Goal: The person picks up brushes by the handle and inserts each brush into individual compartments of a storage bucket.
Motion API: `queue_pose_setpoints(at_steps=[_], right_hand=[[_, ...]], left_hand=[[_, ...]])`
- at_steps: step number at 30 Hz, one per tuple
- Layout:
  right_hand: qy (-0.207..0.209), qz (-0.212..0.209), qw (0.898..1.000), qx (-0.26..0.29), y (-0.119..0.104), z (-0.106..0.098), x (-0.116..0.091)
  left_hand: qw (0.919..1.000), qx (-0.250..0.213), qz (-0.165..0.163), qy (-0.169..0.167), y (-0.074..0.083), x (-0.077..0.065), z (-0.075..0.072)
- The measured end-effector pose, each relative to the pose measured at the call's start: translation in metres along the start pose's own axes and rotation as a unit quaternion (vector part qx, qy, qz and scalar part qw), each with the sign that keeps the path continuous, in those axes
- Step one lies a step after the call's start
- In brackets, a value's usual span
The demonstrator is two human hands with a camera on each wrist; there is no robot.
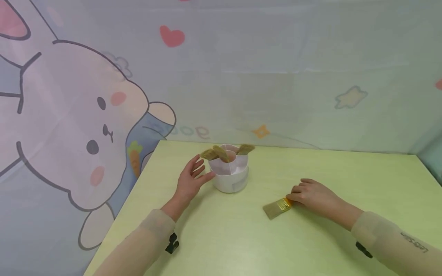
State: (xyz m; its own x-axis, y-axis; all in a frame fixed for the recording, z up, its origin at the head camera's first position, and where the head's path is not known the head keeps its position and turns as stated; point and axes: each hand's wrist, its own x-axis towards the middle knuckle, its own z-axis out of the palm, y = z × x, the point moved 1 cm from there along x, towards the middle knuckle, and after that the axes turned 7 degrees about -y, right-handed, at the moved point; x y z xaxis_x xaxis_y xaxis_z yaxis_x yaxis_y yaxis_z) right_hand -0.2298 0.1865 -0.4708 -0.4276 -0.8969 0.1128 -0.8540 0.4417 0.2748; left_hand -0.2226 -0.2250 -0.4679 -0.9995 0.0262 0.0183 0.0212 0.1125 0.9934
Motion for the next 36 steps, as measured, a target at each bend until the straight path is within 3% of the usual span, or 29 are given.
queue_pose_setpoints(at_steps=[14, 28, 36], right_hand=[[0.012, -0.002, 1.0, 0.01, 0.001, -0.001, -0.003], [0.034, -0.025, 0.999, 0.002, 0.001, 0.002, 0.001], [0.048, -0.031, 0.998, 0.01, 0.002, 0.002, 0.001]], left_hand=[[0.9995, -0.016, 0.013, 0.023, 0.004, -0.024, 0.023], [0.9999, 0.003, 0.006, 0.009, -0.005, -0.024, 0.022], [0.9994, 0.007, 0.032, 0.008, -0.008, -0.02, 0.026]])
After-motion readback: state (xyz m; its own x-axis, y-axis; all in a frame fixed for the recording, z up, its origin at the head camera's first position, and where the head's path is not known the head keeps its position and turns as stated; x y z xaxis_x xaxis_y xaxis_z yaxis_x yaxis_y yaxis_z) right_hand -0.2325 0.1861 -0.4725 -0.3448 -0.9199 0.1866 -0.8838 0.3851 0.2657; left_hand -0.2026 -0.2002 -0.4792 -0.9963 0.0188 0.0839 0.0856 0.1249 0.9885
